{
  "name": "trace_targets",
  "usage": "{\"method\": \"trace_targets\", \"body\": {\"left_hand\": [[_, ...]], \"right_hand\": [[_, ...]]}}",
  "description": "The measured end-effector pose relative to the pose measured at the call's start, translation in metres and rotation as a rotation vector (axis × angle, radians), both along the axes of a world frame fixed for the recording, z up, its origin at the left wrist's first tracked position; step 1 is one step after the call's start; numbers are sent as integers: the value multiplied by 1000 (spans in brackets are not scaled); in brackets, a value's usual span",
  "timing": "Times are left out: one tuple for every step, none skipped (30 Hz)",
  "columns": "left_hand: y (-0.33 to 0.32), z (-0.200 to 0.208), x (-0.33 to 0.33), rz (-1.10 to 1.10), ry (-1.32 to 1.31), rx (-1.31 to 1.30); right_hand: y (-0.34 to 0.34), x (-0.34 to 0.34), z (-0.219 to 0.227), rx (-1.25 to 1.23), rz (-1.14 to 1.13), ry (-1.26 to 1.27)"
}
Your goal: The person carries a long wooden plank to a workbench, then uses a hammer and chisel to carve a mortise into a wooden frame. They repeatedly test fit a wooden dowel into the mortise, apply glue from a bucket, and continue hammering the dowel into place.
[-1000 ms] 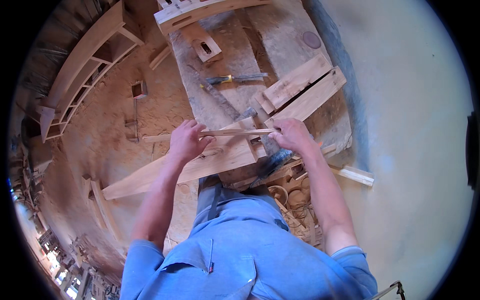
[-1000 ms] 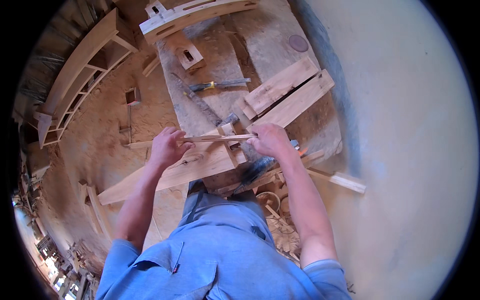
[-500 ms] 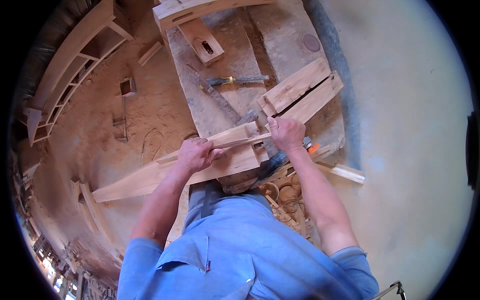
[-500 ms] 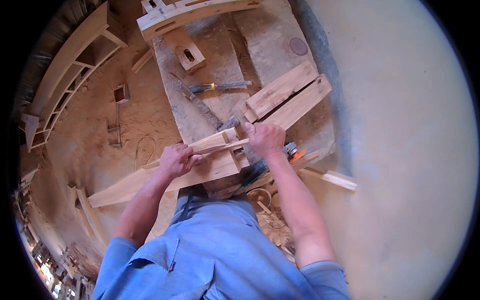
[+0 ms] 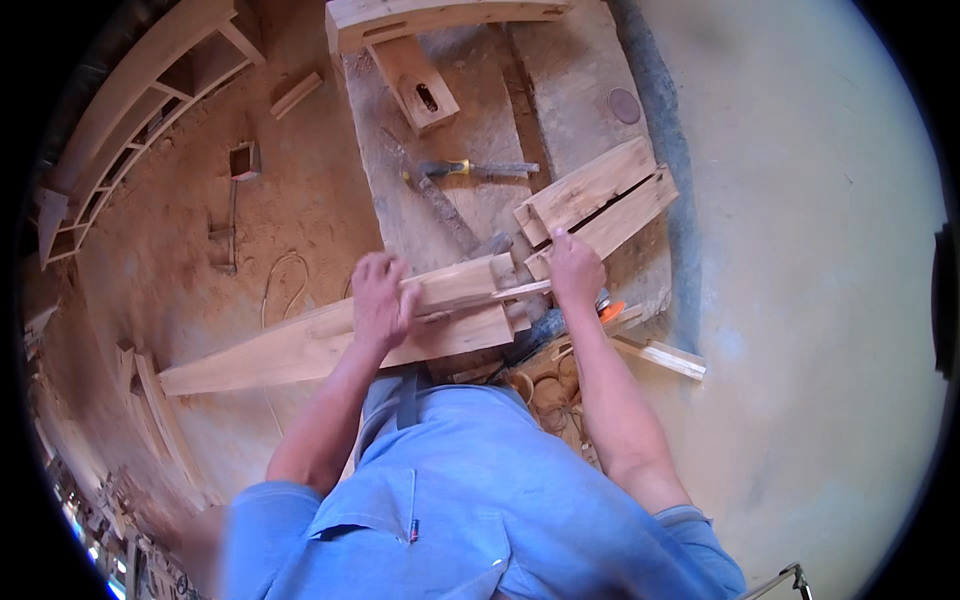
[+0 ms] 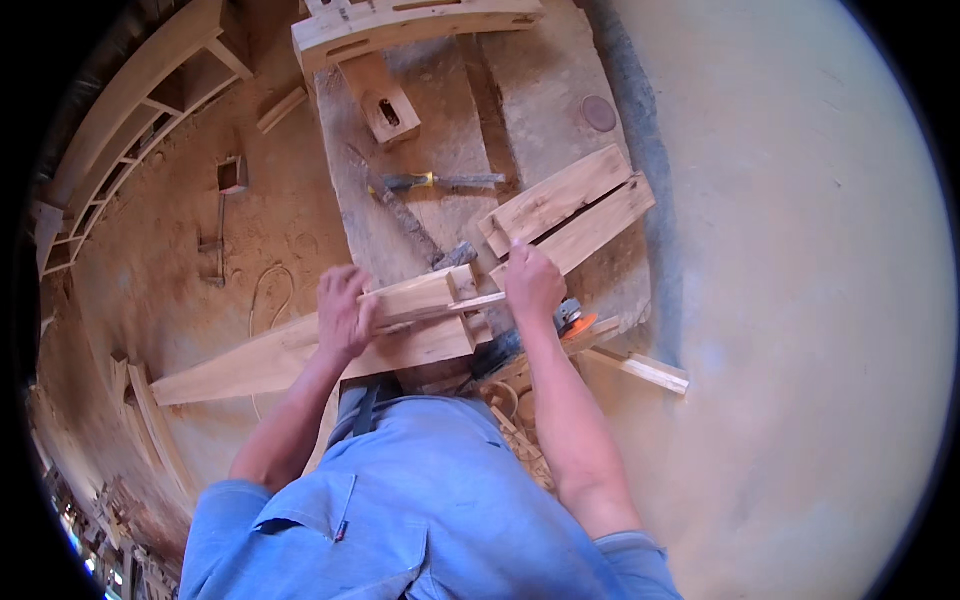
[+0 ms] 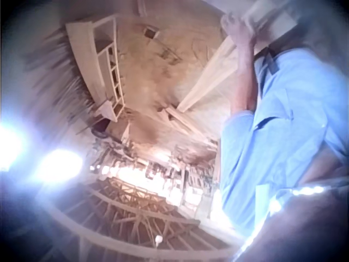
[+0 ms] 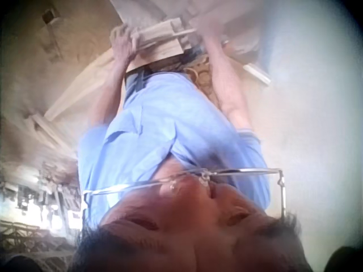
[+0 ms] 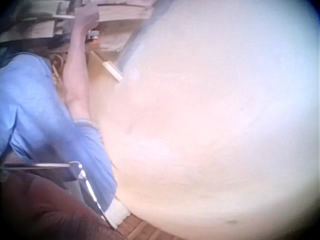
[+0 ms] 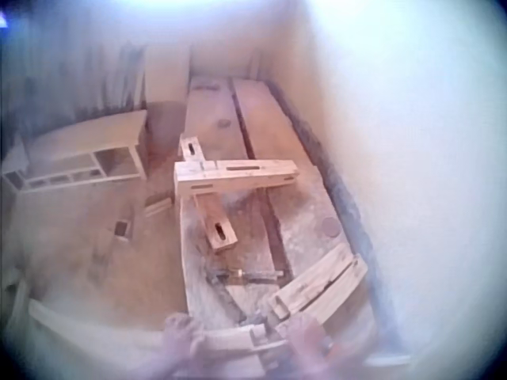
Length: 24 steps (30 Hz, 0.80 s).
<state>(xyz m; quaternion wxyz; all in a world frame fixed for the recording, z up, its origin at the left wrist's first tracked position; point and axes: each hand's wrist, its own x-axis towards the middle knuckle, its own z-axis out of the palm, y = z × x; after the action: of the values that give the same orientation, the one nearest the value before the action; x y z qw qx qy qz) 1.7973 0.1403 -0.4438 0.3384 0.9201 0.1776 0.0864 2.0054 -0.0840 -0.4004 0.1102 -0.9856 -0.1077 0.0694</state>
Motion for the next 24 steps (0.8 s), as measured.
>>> {"method": "trace_targets", "body": {"left_hand": [[-3,-7,2,35,1,33],[-8,-14,4,69,1,67],[-9,-22,9,108,-5,103],[-13,-31,7,121,10,96],[-19,-40,2,135,25,89],[-22,-42,-1,145,45,77],[-22,-45,-1,150,21,89],[-21,-48,-1,156,-3,101],[-20,-49,0,167,-29,116],[-22,-50,0,157,-15,92],[-23,-50,0,149,-1,68],[-21,-49,0,141,11,52],[-19,-50,0,147,18,16],[-18,-51,1,155,26,-20],[-19,-51,-1,168,38,-59],[-18,-53,0,143,32,-46],[-17,-58,3,128,19,-19],[-18,-64,4,108,29,3],[-15,-67,5,136,21,4],[-14,-62,6,149,27,-17],[-16,-53,2,154,39,-49],[-8,-50,13,169,28,-27],[-15,-47,1,167,70,-64],[-15,-47,1,167,77,-81]], "right_hand": [[1,2,-3,-14,-38,-33],[0,1,-5,-27,-75,-67],[3,2,-7,-23,-75,-80],[5,1,-8,-22,-72,-93],[7,1,-10,-21,-69,-107],[9,2,-11,-19,-76,-88],[11,4,-13,-16,-84,-69],[11,5,-14,-13,-91,-50],[9,7,-16,30,-85,-52],[5,8,-20,73,-77,-53],[2,9,-26,117,-68,-54],[0,10,-30,153,-68,-42],[-1,10,-36,189,-67,-32],[-2,9,-43,225,-64,-21],[-11,-6,-52,192,-87,-52],[-19,-20,-69,177,-102,-93],[-15,-15,-85,177,-108,-141],[-10,-7,-90,268,-97,-72],[-17,-8,-84,339,-100,18],[-31,-19,-72,386,-123,116],[-41,-36,-57,338,-60,213],[-38,-33,-48,315,17,283],[-41,-34,-43,294,91,353],[-56,-41,-42,266,216,351]]}}
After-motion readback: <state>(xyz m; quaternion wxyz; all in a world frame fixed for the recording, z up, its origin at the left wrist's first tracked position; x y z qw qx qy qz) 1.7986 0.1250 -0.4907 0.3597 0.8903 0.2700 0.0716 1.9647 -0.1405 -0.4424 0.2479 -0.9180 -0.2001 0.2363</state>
